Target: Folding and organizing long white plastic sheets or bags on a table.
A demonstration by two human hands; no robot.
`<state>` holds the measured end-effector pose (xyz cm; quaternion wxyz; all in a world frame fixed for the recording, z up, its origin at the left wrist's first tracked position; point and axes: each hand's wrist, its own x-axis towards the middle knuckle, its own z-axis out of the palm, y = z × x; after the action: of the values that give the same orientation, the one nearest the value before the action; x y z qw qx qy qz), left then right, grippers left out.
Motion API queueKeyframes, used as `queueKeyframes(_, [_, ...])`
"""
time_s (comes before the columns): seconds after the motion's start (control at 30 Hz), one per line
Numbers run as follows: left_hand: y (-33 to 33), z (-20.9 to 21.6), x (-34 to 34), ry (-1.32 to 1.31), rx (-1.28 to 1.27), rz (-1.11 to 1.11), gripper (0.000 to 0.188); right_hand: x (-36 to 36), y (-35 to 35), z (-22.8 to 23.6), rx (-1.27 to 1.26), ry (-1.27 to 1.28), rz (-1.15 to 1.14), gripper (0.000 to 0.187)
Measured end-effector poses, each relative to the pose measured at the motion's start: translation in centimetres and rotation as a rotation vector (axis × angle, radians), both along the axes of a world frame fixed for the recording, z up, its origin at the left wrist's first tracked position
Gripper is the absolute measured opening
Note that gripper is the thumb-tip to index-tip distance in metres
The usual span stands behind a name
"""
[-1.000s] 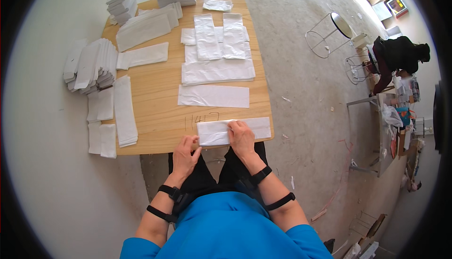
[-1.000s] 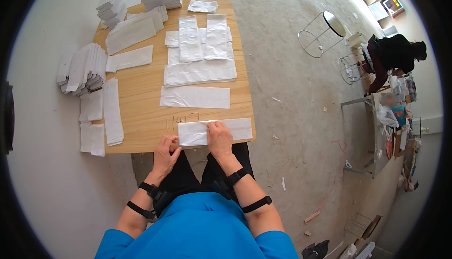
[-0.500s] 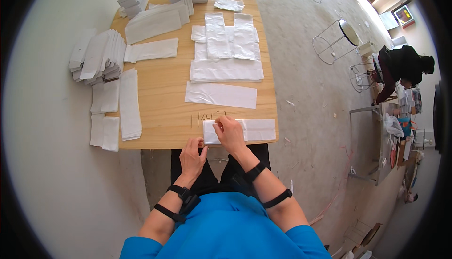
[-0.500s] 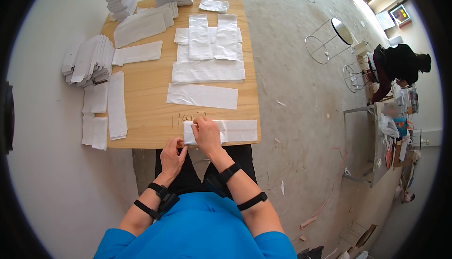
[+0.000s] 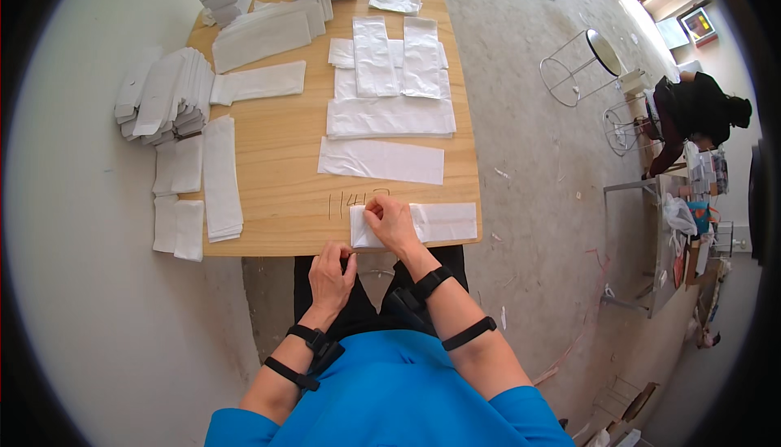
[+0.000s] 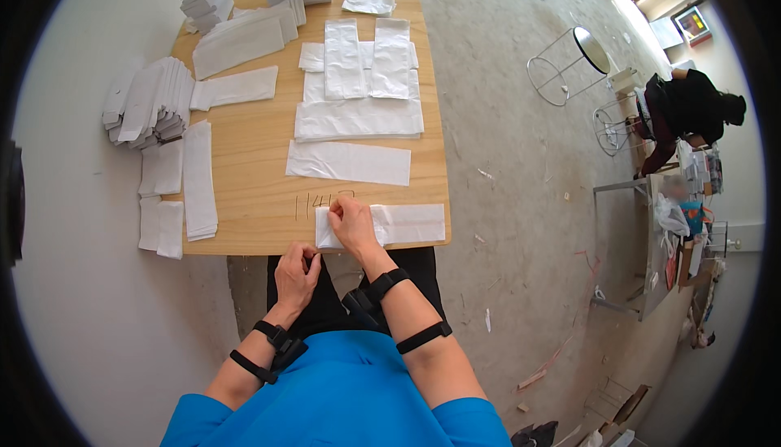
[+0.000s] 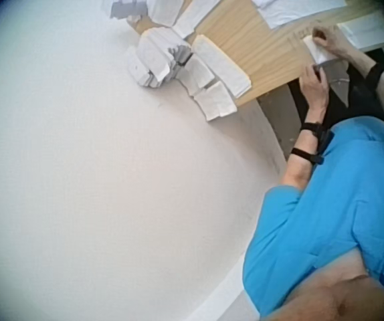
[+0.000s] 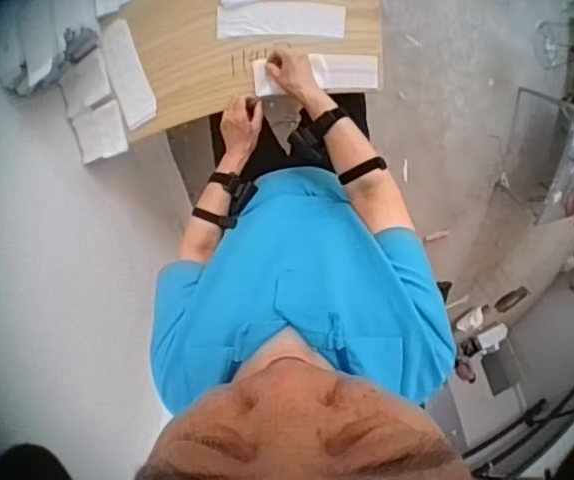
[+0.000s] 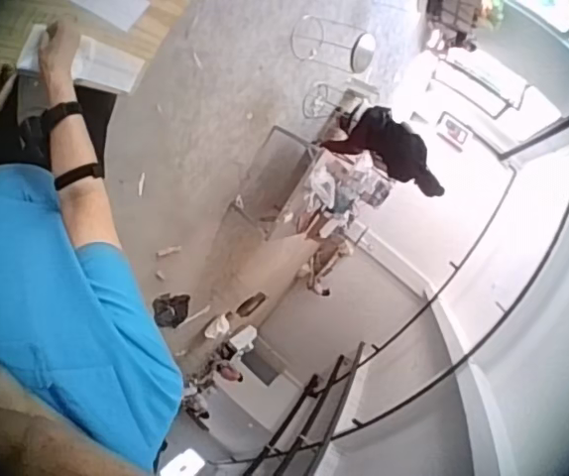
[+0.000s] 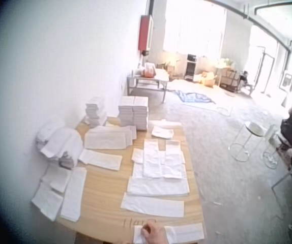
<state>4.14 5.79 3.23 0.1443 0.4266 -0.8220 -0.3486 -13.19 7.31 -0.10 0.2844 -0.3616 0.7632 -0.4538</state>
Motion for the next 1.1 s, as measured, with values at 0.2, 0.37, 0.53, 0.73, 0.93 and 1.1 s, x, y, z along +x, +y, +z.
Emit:
queueKeyframes(0.2, [-0.3, 0.1, 0.5, 0.021, -0.160, -0.146, 0.009, -0.2, 0.1, 0.2, 0.015, -0.008, 0.019, 0.008])
queueKeyframes(0.37, [-0.9, 3.4, -1.5, 0.143, 0.115, 0.013, 0.008, -0.8, 0.9, 0.5, -0.041, 0.033, -0.021, 0.009])
queueKeyframes(0.53, [-5.1, 2.8, -2.6, -0.002, -0.206, -0.314, 0.079, -4.6, 6.0, 5.1, 0.025, 0.166, -0.036, 0.048])
queueKeyframes(0.73, [-5.9, 1.0, -4.2, -0.218, -0.213, -0.583, 0.121, -4.8, 8.6, 5.1, 0.232, 0.596, 0.395, 0.105])
queueKeyframes(0.93, [-5.8, 0.0, -4.8, -0.211, -0.264, -0.534, 0.115, -5.4, 8.2, 3.1, 0.218, 0.560, 0.421, 0.102])
queueKeyframes(1.1, [-5.6, 0.4, -4.7, -0.179, -0.267, -0.517, 0.111, -5.5, 8.1, 2.9, 0.164, 0.494, 0.399, 0.099])
